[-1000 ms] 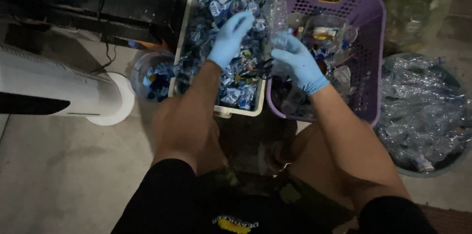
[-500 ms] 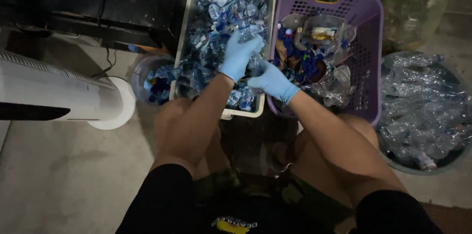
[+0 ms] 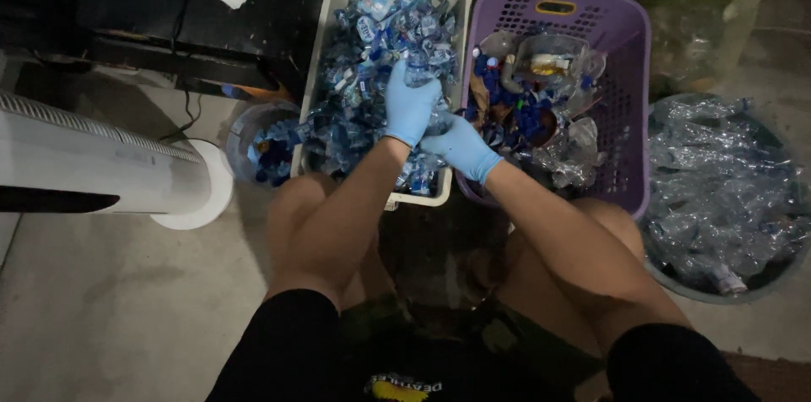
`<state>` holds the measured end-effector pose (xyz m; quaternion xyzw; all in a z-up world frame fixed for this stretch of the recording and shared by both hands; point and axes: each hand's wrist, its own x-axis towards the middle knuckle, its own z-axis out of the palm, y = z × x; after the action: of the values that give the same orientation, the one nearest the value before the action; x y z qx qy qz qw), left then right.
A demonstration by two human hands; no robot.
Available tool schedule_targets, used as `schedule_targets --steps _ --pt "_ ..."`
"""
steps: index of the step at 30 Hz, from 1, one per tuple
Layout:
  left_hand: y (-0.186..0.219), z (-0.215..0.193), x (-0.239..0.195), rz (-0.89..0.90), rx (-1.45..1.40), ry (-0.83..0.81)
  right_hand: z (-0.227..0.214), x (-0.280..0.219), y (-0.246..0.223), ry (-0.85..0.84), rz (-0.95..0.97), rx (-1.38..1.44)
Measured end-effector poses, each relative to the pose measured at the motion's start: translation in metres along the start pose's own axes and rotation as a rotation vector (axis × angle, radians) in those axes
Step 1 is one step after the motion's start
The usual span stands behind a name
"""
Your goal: The person sits on the floor and removes labels from plastic bottles using scissors. They pick up bottles from a white bin, cut the labels, and place the bottles into a purple basket. The person also handles a small yellow bottle and removes its label.
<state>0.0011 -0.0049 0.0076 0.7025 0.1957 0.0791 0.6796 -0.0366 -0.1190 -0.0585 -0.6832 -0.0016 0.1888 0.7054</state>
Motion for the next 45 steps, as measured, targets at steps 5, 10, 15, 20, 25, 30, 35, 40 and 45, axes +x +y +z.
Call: schedule_targets --steps 5,10,15,20,25,30,35,40,45 --pt "-0.011 0.005 0.008 0.027 0.072 0.028 0.008 0.008 -0.002 0.123 -0.129 -0.724" --pt "-0.043 0.005 0.031 -0.023 0.191 0.117 0.019 -0.013 -0.029 0.189 -0.329 -1.362" --pt "-0.031 0.002 0.031 -0.117 0.074 0.223 0.018 -0.017 -0.035 0.306 -0.495 -1.679" --pt "0.020 -0.038 0.011 -0.063 -0.930 -0.638 0.014 -0.038 -0.086 0.002 -0.127 -0.182" --pt "0.022 -0.027 0.023 -0.097 -1.180 -1.156 0.020 -0.072 -0.099 -0.164 0.119 0.568" --pt "0.010 -0.021 0.030 -0.197 -0.875 -0.740 0.020 -0.055 -0.079 -0.118 0.144 0.405" --pt "0.008 -0.015 0.029 -0.160 -0.222 -0.112 0.034 -0.033 -0.064 0.176 -0.121 -0.377" --pt "-0.055 0.005 0.060 -0.120 0.057 0.078 0.045 -0.049 -0.078 0.106 -0.013 -1.089" --pt "-0.122 0.016 0.079 -0.196 0.211 0.183 0.042 -0.055 -0.065 0.149 -0.369 -1.512"
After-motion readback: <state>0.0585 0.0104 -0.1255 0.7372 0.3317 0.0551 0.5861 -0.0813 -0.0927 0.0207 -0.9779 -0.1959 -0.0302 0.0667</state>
